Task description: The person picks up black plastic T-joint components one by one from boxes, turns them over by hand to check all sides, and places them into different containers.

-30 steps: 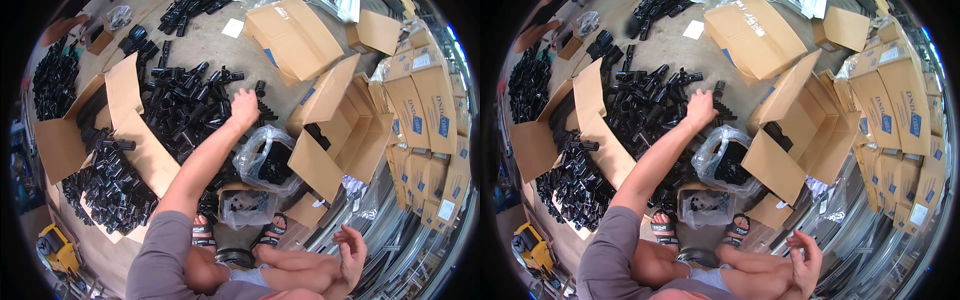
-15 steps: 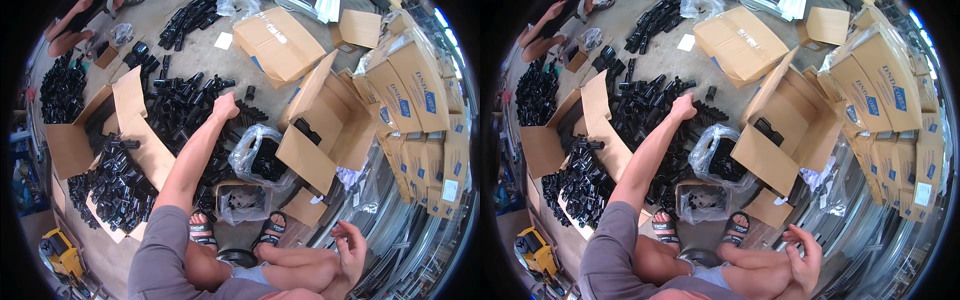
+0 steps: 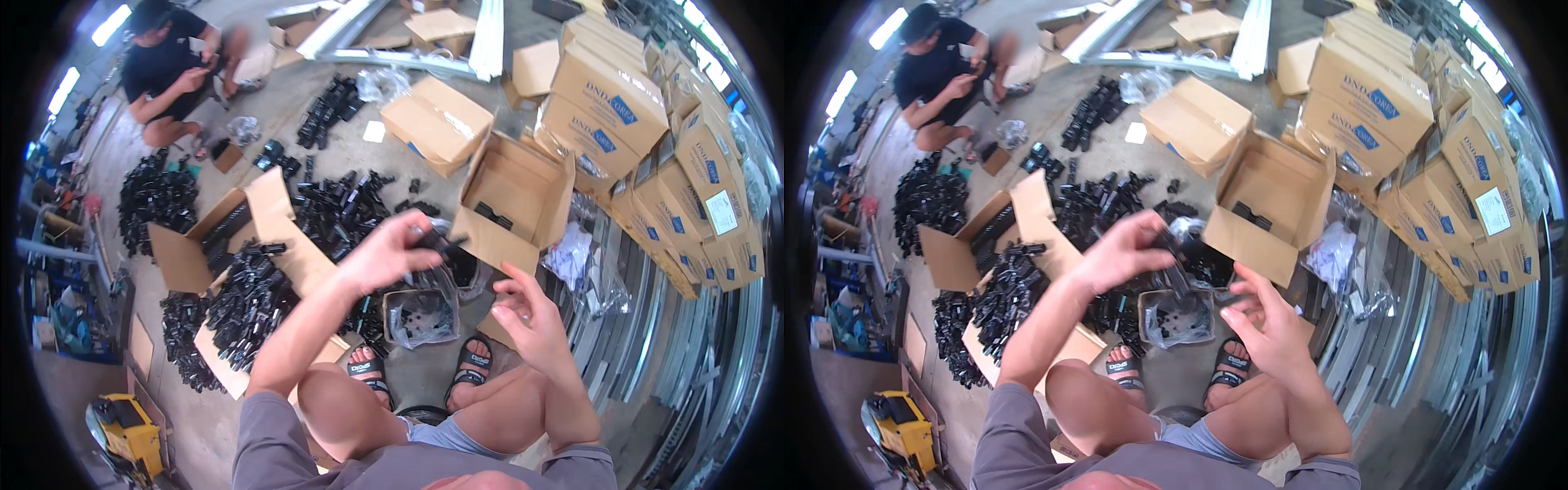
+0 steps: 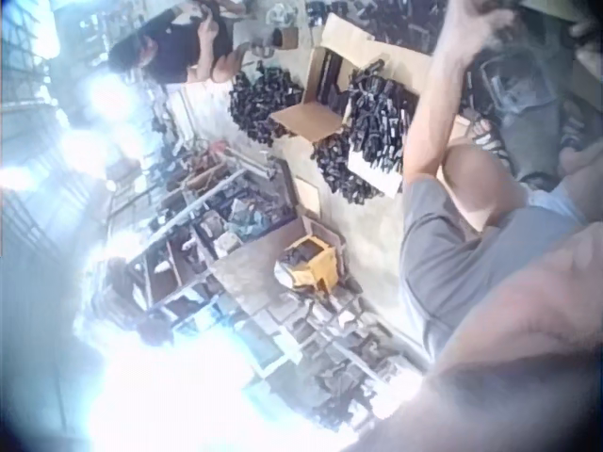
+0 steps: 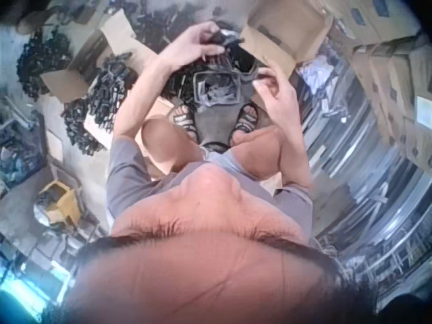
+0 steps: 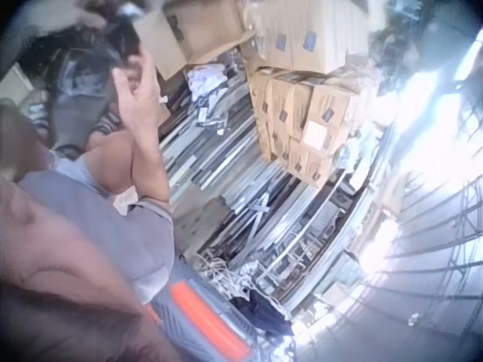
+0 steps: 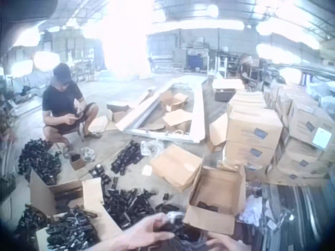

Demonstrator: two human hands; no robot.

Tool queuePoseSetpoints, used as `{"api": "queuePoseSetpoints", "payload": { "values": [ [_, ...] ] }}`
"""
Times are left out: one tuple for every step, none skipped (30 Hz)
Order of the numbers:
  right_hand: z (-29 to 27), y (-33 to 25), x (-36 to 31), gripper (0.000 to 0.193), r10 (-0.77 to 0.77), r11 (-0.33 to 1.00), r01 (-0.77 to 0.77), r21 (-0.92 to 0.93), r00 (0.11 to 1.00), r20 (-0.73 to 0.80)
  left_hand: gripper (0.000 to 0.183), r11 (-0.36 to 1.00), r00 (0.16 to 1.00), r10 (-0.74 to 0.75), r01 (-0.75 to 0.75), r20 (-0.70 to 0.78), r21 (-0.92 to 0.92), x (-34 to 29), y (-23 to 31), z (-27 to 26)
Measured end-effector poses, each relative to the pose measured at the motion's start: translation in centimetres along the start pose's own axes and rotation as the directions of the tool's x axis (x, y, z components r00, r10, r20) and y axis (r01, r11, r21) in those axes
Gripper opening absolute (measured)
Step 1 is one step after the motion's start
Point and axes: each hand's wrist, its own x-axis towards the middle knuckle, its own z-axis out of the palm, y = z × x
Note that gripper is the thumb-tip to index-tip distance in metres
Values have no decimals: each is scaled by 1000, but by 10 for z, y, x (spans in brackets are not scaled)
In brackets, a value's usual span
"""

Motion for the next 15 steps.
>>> {"api": "queuePoseSetpoints", "payload": {
  "values": [
    [7,0,0,48,4,992,0,123,999,-31,26,1000,999,17,-17,39,5,-14,4,19],
    [12,-3,-3,48,5,972,12,236,998,-70,26,999,995,45,-46,88,12,-27,9,40],
    [17,-8,-4,41,2,939,7,343,1000,-26,26,998,990,53,-57,132,23,-38,5,53],
    [20,-9,-7,41,-35,938,38,345,999,-15,27,998,982,59,-65,181,28,-49,3,63],
    [23,-8,-10,37,-49,951,34,306,998,39,26,997,989,61,-66,138,35,-62,5,73],
    [25,-5,-15,33,-47,967,23,253,995,92,26,997,993,64,-67,101,27,-74,8,84],
    [28,-3,-19,28,-38,965,22,261,998,57,24,998,998,63,-64,27,19,-83,13,90],
    [28,-5,-17,28,-61,966,44,254,996,61,22,994,995,93,-94,-21,-63,-86,12,91],
    [29,-6,-18,27,-96,955,90,283,995,8,22,993,997,34,-42,-76,-113,-89,13,90],
    [29,-7,-18,26,-127,941,137,309,991,-51,22,986,992,-28,7,-123,-165,-91,16,89],
    [29,-10,-16,25,-142,936,155,317,988,-63,26,966,993,-37,7,-113,-257,-94,20,88],
    [33,-16,-12,25,-154,932,170,320,985,-76,28,962,994,-10,-22,-113,-272,-94,15,84],
    [38,-25,-8,26,-186,933,190,306,982,-45,28,959,992,9,-44,-127,-279,-97,11,80],
    [43,-32,-3,26,-216,933,211,291,976,-17,28,956,990,27,-66,-137,-285,-99,8,75],
    [47,-31,6,26,-223,943,207,262,974,30,24,942,985,65,-114,-161,-316,-99,6,72]
  ]
}}
